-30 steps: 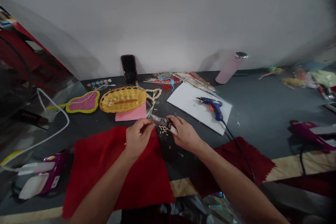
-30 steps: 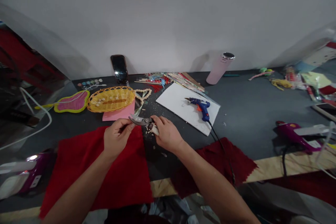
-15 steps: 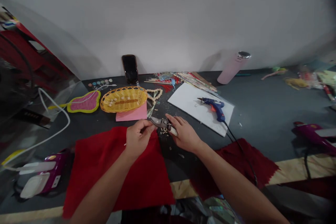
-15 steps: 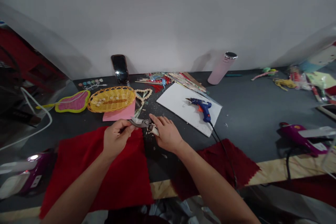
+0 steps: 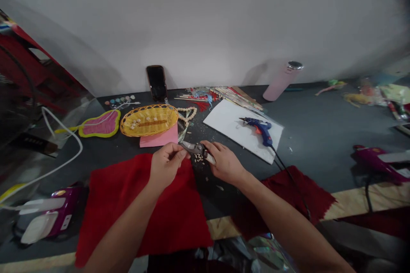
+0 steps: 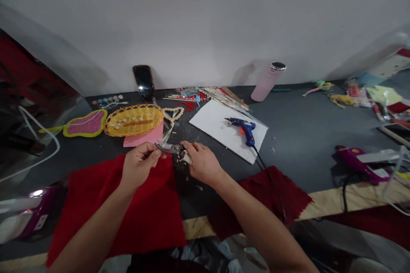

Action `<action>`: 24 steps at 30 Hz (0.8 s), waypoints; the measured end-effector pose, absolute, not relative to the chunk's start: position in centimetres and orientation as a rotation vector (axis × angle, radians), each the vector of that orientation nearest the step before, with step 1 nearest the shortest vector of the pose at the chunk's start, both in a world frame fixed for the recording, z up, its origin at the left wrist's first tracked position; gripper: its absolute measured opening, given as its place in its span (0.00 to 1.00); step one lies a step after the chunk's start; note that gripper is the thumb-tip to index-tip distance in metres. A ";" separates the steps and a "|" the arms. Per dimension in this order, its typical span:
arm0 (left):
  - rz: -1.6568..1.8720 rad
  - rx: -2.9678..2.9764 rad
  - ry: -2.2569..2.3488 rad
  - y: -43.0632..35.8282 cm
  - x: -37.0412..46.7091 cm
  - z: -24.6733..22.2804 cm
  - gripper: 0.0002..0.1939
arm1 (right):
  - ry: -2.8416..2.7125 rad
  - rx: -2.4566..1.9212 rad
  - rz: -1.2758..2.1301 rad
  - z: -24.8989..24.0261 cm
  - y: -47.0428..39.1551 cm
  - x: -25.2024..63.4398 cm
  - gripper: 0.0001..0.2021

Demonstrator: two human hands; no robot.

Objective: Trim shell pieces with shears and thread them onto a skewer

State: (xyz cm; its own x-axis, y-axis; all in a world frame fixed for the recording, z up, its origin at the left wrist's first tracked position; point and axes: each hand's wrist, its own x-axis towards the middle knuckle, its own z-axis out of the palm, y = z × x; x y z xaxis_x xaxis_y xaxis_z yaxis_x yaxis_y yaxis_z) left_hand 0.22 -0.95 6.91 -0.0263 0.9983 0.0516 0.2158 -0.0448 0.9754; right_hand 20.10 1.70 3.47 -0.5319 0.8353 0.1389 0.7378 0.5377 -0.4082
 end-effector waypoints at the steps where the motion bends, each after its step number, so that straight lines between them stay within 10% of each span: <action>1: 1.157 1.397 1.370 -0.9 0.2 6.8 0.07 | -2.464 -1.312 0.432 3.4 1.7 20.1 0.28; 24: 0.957 1.184 1.113 -0.3 -0.7 7.3 0.09 | -2.496 -1.275 0.404 3.6 1.9 20.3 0.32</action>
State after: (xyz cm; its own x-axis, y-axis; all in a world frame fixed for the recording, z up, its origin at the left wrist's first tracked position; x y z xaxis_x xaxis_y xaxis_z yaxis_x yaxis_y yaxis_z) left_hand -0.74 -0.27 7.34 0.2066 0.9677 -0.1442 0.0031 0.1467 0.9892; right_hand 20.34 1.91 3.64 -0.5566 0.8183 0.1435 0.7313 0.5645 -0.3827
